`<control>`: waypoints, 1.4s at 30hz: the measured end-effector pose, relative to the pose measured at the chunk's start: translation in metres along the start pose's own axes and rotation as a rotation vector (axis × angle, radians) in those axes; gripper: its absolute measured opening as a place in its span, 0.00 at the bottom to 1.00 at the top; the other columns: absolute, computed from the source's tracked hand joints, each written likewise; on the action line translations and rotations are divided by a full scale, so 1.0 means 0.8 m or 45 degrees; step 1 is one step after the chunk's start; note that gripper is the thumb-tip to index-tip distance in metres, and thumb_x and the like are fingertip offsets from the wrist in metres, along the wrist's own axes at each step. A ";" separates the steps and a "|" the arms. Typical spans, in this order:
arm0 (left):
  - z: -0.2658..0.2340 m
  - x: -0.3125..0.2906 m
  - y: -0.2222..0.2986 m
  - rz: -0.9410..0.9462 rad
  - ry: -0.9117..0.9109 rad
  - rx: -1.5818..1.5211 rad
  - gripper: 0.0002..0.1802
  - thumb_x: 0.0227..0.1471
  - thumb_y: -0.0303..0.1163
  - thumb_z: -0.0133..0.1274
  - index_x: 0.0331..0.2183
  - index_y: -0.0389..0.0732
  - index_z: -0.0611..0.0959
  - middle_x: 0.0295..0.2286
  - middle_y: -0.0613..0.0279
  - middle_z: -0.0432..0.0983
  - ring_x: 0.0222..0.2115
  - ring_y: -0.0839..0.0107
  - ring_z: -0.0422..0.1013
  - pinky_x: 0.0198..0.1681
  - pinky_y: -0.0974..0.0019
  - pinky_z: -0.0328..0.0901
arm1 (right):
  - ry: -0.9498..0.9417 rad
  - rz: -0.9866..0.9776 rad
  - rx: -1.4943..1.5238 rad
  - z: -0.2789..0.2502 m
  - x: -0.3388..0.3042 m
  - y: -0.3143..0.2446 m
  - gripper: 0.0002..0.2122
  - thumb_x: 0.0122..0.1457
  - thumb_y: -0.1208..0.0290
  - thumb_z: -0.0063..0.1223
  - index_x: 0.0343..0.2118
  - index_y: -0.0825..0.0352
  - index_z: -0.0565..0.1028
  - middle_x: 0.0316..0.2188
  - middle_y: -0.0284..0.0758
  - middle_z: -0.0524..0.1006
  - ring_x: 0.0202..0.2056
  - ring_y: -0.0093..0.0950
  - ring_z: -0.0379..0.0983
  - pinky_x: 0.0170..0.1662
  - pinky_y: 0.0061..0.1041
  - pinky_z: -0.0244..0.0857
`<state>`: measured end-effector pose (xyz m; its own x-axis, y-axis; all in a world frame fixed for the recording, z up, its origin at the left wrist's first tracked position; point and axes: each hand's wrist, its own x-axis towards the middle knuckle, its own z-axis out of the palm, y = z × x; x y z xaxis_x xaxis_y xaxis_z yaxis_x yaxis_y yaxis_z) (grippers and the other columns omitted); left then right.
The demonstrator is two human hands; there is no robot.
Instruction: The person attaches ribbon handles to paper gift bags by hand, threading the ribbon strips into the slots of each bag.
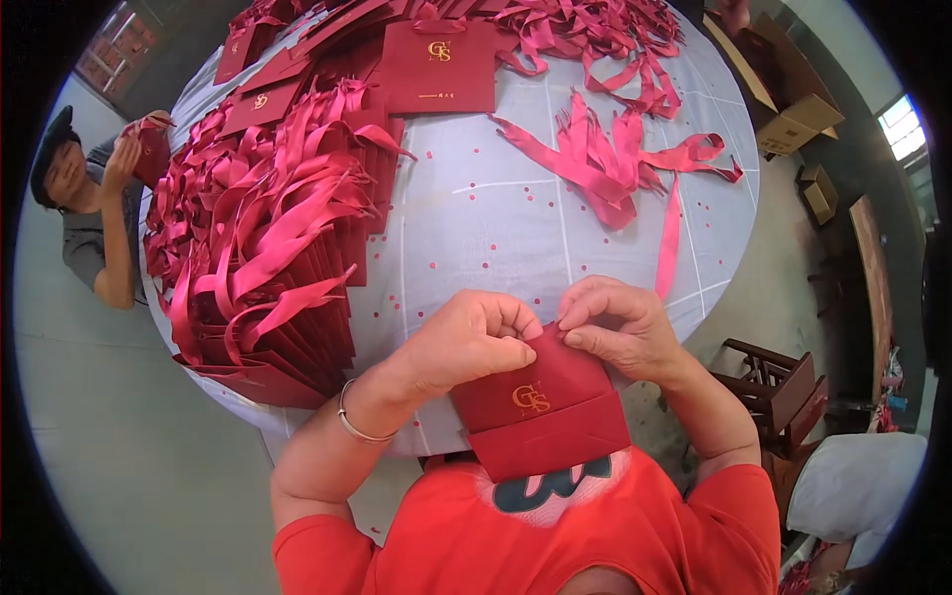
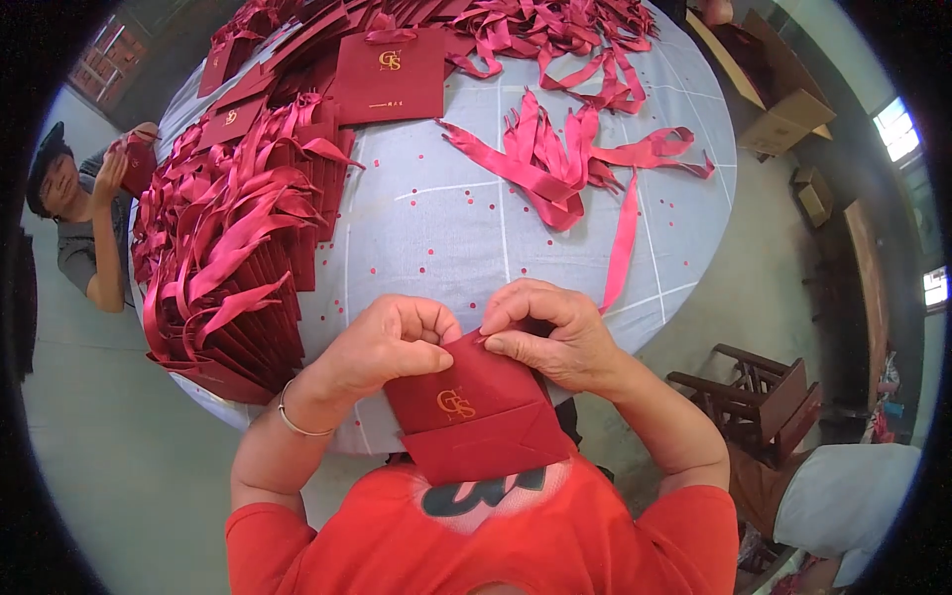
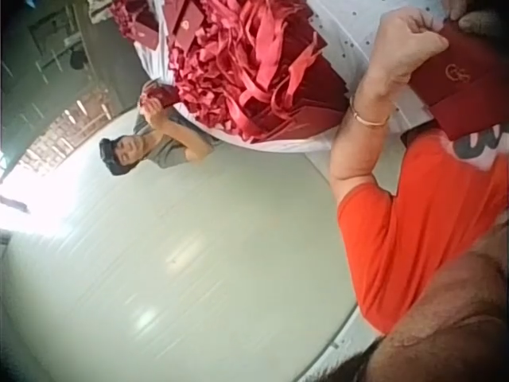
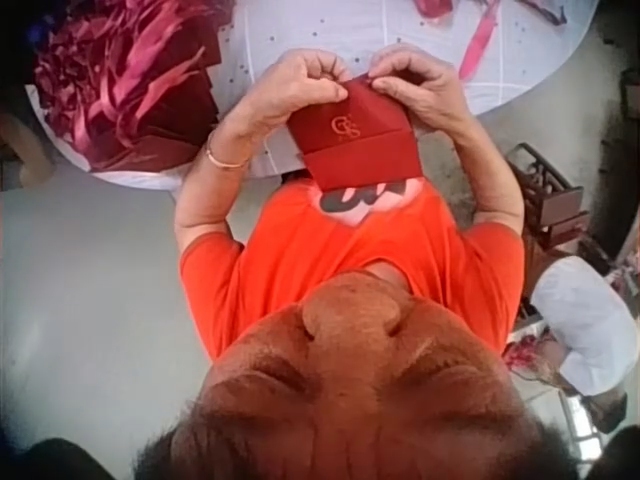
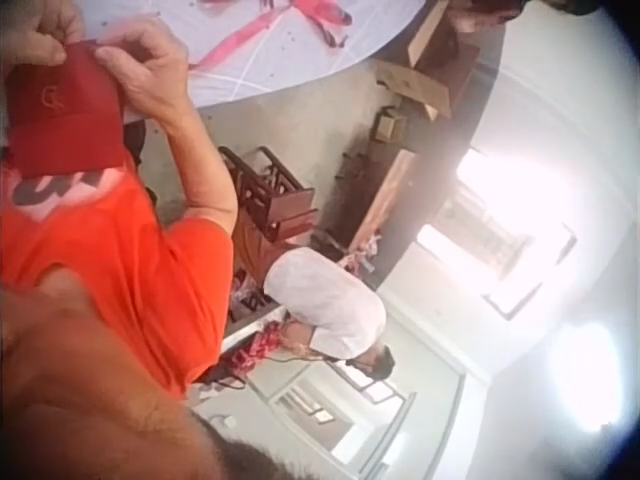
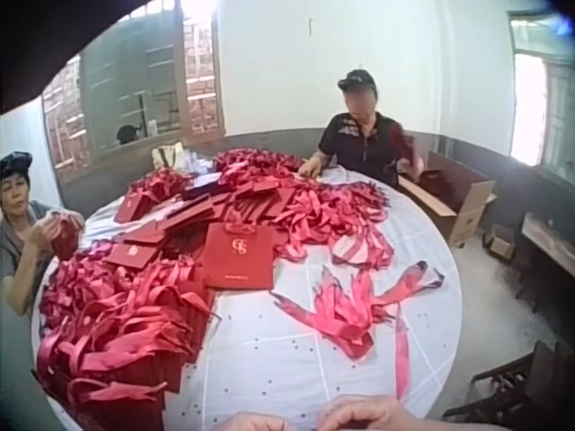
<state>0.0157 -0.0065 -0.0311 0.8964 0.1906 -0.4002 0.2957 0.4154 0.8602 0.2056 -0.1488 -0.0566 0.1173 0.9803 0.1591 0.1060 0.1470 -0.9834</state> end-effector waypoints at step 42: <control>0.013 0.004 -0.003 0.019 0.311 0.565 0.06 0.54 0.23 0.52 0.35 0.31 0.80 0.24 0.68 0.78 0.25 0.85 0.69 0.27 0.78 0.64 | 0.347 0.199 -0.101 0.011 -0.006 -0.003 0.03 0.58 0.78 0.57 0.34 0.70 0.77 0.30 0.30 0.78 0.32 0.16 0.71 0.36 0.17 0.67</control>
<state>0.0211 -0.0163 -0.0312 0.8137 0.4183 -0.4037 0.4430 0.0033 0.8965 0.1964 -0.1530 -0.0557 0.3971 0.9171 0.0344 0.1409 -0.0238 -0.9897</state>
